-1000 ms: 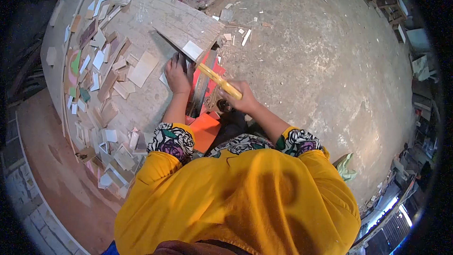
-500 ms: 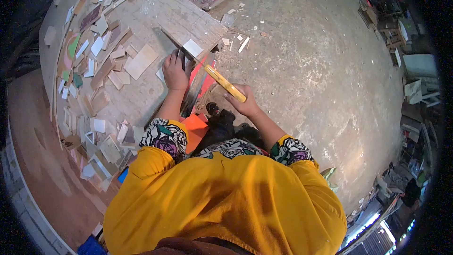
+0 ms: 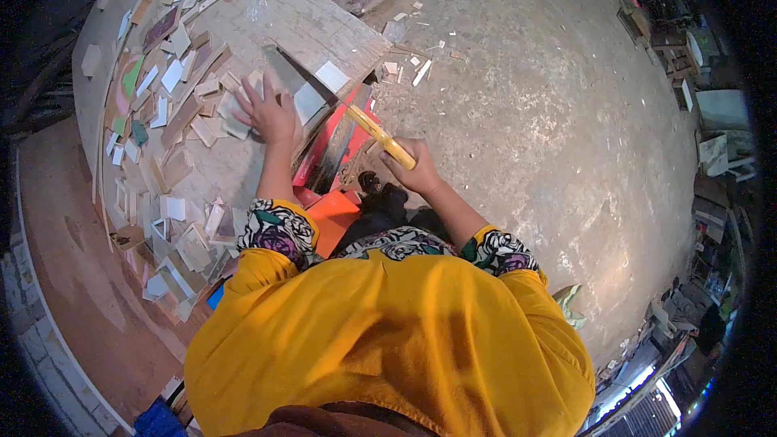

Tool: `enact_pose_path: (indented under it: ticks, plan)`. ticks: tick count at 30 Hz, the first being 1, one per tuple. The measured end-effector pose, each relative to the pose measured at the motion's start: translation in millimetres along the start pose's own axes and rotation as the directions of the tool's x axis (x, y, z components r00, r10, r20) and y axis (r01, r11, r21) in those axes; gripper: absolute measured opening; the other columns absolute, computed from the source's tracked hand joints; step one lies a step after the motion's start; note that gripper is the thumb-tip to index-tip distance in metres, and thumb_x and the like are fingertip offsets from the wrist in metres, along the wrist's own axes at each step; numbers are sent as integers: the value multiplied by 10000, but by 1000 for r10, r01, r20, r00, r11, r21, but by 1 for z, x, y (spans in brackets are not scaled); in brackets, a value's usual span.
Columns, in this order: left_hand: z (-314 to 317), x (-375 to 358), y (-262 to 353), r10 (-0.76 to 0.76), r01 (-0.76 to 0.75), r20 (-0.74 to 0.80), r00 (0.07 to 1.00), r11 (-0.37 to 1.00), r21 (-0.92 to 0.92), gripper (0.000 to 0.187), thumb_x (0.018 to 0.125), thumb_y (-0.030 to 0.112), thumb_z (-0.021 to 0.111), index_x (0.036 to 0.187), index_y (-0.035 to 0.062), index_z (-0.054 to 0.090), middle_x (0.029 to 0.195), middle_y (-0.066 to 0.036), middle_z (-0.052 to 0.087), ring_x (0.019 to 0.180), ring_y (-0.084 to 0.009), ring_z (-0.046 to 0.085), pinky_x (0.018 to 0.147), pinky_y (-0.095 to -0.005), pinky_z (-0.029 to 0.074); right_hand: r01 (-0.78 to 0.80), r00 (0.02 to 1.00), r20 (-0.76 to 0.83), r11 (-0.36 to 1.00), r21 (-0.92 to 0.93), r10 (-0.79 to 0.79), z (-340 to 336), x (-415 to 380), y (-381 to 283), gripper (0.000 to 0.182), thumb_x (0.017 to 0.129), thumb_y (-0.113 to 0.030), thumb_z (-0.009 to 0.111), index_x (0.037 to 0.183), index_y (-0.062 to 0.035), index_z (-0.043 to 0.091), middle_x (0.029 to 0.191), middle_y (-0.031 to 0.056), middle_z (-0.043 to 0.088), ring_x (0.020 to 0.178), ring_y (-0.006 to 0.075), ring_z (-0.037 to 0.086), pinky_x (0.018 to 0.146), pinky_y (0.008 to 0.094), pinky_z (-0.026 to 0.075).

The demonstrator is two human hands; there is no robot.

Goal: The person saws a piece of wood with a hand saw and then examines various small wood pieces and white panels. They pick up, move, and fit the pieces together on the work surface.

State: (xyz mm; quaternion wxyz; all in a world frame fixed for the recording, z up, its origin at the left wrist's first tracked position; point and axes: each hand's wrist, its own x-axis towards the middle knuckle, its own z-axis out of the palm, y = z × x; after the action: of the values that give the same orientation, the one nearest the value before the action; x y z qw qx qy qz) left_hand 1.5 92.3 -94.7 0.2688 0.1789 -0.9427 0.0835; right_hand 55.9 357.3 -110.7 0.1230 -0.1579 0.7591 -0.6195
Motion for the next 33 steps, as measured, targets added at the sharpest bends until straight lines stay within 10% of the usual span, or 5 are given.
enact_pose_path:
  ticks: [2,4,9,11,33]
  plan:
    - [15,-9,7,58,-54,48,997,995,-86,434,756,214,638,1158,68,566,1220,-165,483,1105,-363,437,984,-469,305,-30,999,30,999,-30,31,-1,0,-4,214,788,-129,619,659,-11,496,533,69,440,484,159,419,482,313,341]
    - [35,-26,23,27,166,271,962,731,-662,428,746,188,618,1136,19,568,1195,-180,488,1113,-354,430,996,-430,300,-15,1000,21,999,-31,16,1,0,-5,215,787,-129,619,657,-12,494,531,73,437,481,164,418,480,314,340]
    - [55,-36,33,84,45,218,972,848,-529,410,707,159,598,1081,-10,579,1168,-188,494,1104,-341,439,969,-418,326,15,1000,14,998,-56,-14,2,-1,-13,209,782,-122,618,656,-14,491,537,94,438,476,175,417,476,322,342]
    - [58,-34,34,101,31,217,971,847,-531,398,694,146,591,1062,-4,587,1162,-187,495,1102,-337,442,958,-418,334,-6,1000,20,997,-72,7,2,0,-15,138,755,-107,626,710,-14,535,623,172,514,535,329,514,513,357,411]
    - [51,-35,36,121,-5,262,957,915,-403,320,687,142,598,996,62,623,1150,-141,482,1122,-328,418,926,-448,328,-6,1000,13,997,-72,7,7,-1,-20,147,768,-197,614,787,-51,606,670,180,573,608,361,564,551,392,448]
